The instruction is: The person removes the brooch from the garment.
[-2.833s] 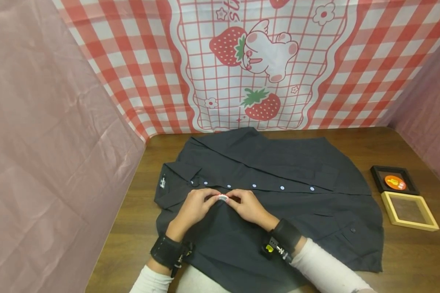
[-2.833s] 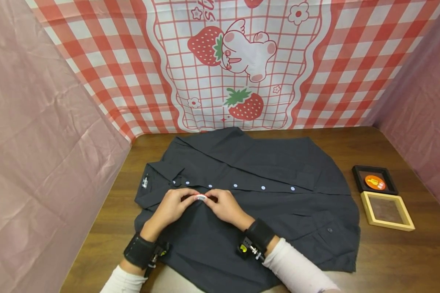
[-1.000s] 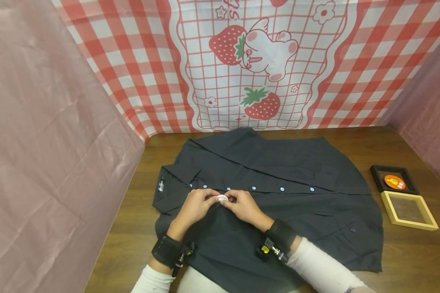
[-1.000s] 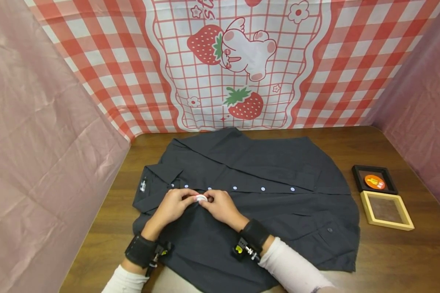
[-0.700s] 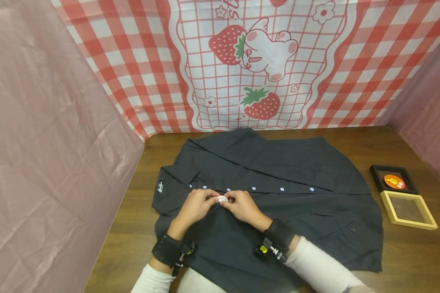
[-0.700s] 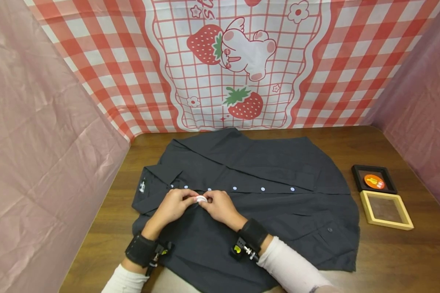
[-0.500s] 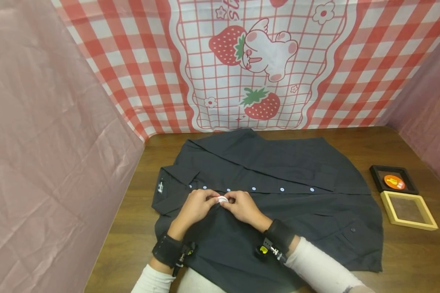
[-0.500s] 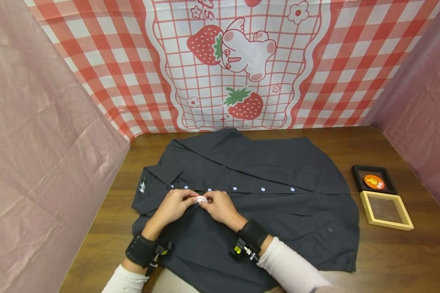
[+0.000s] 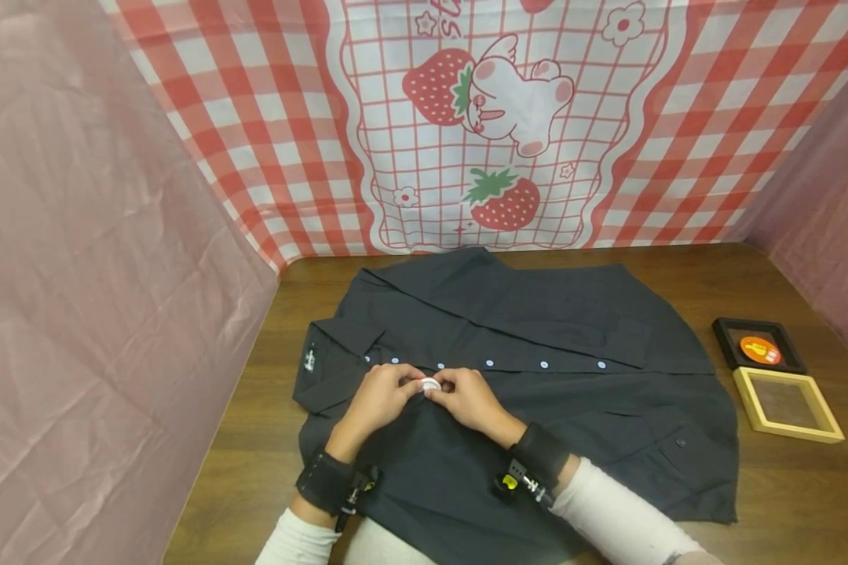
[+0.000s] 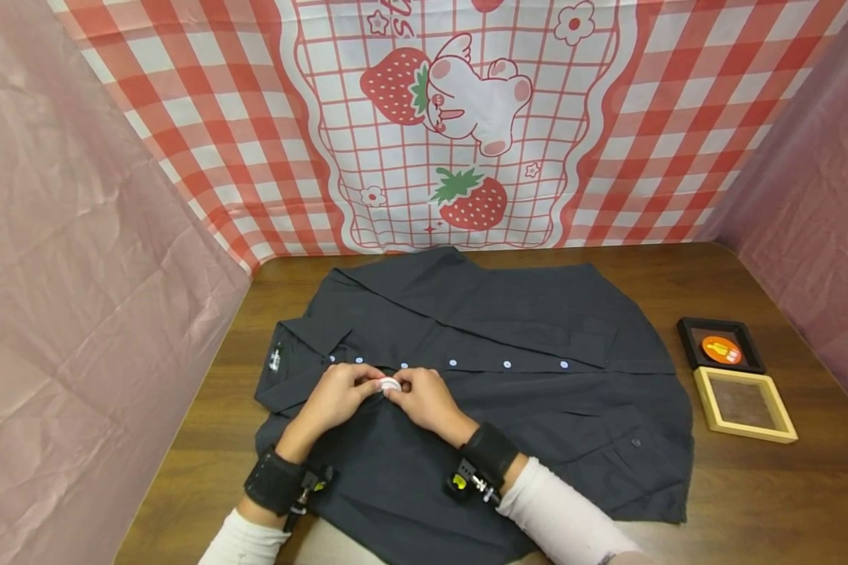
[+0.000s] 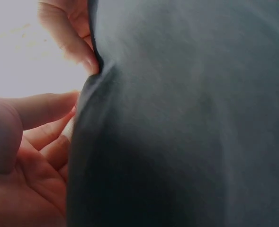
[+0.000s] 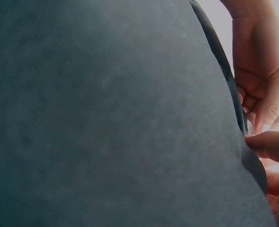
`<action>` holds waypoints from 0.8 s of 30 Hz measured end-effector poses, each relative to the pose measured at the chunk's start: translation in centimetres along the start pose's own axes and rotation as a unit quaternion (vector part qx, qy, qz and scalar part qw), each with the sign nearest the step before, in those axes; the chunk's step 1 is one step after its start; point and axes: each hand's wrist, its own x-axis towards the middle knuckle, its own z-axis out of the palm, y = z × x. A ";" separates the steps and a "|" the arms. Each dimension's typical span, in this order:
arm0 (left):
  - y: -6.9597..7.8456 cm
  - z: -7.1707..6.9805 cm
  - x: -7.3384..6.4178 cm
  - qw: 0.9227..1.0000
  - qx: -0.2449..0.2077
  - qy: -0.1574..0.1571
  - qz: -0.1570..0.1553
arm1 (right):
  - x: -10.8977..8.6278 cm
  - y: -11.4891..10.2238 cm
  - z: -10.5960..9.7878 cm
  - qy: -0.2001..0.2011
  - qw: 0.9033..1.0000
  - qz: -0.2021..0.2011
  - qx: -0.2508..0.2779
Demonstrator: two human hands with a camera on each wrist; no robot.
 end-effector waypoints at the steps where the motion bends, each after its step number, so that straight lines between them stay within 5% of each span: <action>1: 0.1 0.0 0.0 1.000 0.000 0.001 0.000 | 0.0 0.0 0.0 0.001 1.000 0.000 0.001; 24: -0.3 0.0 -0.1 0.999 -0.028 0.018 -0.007 | -0.2 0.0 -0.2 -0.006 0.999 0.003 0.042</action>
